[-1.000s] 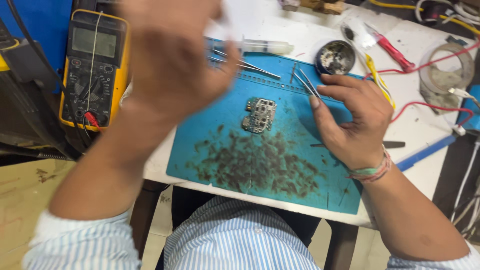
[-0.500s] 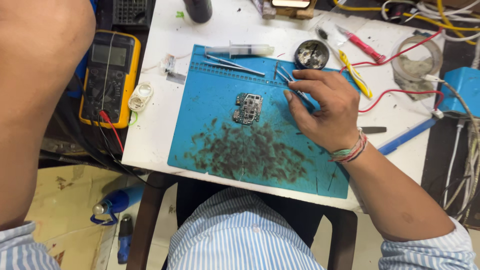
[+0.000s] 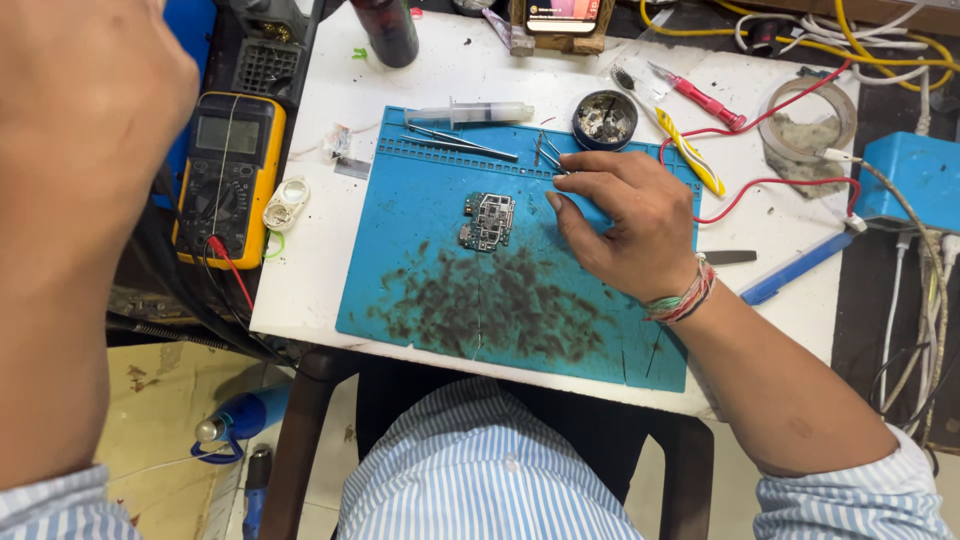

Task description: The person solders components onto a circuit board. They apply flux from a syringe, position a small component with tweezers, and then use a soldering iron to secure the connection.

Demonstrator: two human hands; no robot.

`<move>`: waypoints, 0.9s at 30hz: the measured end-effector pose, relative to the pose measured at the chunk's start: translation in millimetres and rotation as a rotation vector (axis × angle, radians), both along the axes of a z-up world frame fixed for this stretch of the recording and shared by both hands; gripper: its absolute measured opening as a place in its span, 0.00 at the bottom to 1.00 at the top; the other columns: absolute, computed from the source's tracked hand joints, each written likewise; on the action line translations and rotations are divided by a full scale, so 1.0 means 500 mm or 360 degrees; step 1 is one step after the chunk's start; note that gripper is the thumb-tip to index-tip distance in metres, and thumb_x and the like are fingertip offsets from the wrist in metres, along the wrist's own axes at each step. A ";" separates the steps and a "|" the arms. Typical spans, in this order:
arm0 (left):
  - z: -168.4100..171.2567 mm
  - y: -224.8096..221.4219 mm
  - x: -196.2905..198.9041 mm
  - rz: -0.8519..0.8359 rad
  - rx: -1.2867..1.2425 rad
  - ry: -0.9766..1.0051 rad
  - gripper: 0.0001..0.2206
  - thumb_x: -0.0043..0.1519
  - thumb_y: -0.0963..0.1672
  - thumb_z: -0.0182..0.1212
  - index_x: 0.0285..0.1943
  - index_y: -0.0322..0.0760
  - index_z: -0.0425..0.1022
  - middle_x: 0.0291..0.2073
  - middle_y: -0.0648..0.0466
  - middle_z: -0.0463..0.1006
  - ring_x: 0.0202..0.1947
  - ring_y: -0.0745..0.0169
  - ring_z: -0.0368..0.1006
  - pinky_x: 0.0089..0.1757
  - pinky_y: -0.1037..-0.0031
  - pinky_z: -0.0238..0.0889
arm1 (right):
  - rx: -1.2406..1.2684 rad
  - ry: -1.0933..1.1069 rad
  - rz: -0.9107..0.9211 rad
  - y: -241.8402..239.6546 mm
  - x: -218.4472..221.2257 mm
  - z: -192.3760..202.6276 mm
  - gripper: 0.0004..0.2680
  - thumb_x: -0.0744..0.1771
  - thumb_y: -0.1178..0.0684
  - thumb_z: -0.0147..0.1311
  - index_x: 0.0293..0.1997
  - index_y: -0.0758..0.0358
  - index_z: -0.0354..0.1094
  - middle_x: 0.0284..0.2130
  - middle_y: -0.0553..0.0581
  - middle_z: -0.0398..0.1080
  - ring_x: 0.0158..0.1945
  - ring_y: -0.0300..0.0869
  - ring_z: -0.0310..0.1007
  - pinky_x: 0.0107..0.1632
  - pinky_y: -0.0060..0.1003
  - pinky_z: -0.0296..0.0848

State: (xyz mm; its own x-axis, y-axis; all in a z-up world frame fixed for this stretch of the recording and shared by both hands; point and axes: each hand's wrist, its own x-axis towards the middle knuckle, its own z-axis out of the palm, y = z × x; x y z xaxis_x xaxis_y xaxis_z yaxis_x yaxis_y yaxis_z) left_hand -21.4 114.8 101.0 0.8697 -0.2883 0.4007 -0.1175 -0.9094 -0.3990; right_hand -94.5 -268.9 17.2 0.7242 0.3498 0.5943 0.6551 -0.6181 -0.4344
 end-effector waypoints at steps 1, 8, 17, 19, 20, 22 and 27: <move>0.005 -0.009 -0.020 0.0011 -0.0030 0.0014 0.07 0.72 0.42 0.53 0.45 0.33 0.74 0.34 0.49 0.70 0.34 0.52 0.70 0.37 0.66 0.62 | 0.0007 -0.0005 0.0005 -0.001 -0.001 -0.001 0.06 0.65 0.60 0.67 0.43 0.64 0.76 0.46 0.58 0.78 0.46 0.49 0.79 0.48 0.40 0.76; 0.039 -0.088 -0.277 -0.0013 -0.0083 0.0010 0.07 0.72 0.44 0.59 0.52 0.37 0.79 0.27 0.55 0.68 0.33 0.55 0.65 0.43 0.62 0.57 | -0.0079 -0.0190 0.0516 0.000 -0.021 0.006 0.12 0.64 0.61 0.62 0.52 0.66 0.72 0.43 0.59 0.78 0.41 0.47 0.79 0.43 0.39 0.76; -0.079 -0.344 -0.417 -0.0959 -0.1348 0.0557 0.20 0.68 0.44 0.64 0.65 0.23 0.71 0.24 0.60 0.69 0.26 0.64 0.67 0.43 0.59 0.59 | -0.0412 -0.0168 0.0326 0.026 -0.081 0.005 0.19 0.64 0.47 0.68 0.56 0.69 0.74 0.27 0.55 0.73 0.26 0.45 0.71 0.28 0.42 0.66; -0.090 -0.382 -0.431 -0.1204 -0.1569 0.0804 0.24 0.69 0.43 0.63 0.70 0.19 0.66 0.28 0.56 0.70 0.29 0.61 0.68 0.46 0.58 0.61 | -0.0385 -0.0257 0.0204 0.010 -0.072 0.010 0.14 0.66 0.52 0.66 0.55 0.64 0.72 0.32 0.56 0.75 0.30 0.46 0.73 0.31 0.40 0.67; -0.096 -0.393 -0.433 -0.1324 -0.1678 0.0932 0.25 0.69 0.42 0.62 0.72 0.17 0.64 0.31 0.54 0.71 0.31 0.59 0.68 0.48 0.58 0.62 | -0.0368 -0.0299 0.0148 0.002 -0.068 0.013 0.12 0.67 0.55 0.65 0.55 0.61 0.71 0.34 0.56 0.76 0.33 0.46 0.74 0.32 0.39 0.68; -0.111 -0.408 -0.432 -0.1376 -0.1881 0.1028 0.27 0.63 0.38 0.59 0.73 0.17 0.61 0.31 0.53 0.71 0.33 0.57 0.71 0.51 0.56 0.65 | -0.0358 -0.0419 0.0139 -0.018 -0.065 0.021 0.13 0.66 0.52 0.68 0.53 0.64 0.72 0.29 0.56 0.74 0.28 0.46 0.72 0.30 0.40 0.67; -0.146 -0.427 -0.399 -0.1331 -0.2021 0.0946 0.29 0.61 0.36 0.57 0.75 0.23 0.62 0.33 0.53 0.70 0.34 0.56 0.70 0.41 0.65 0.61 | -0.0180 -0.0463 0.0014 -0.022 -0.056 0.022 0.16 0.64 0.48 0.72 0.47 0.64 0.69 0.24 0.54 0.71 0.25 0.48 0.72 0.29 0.40 0.67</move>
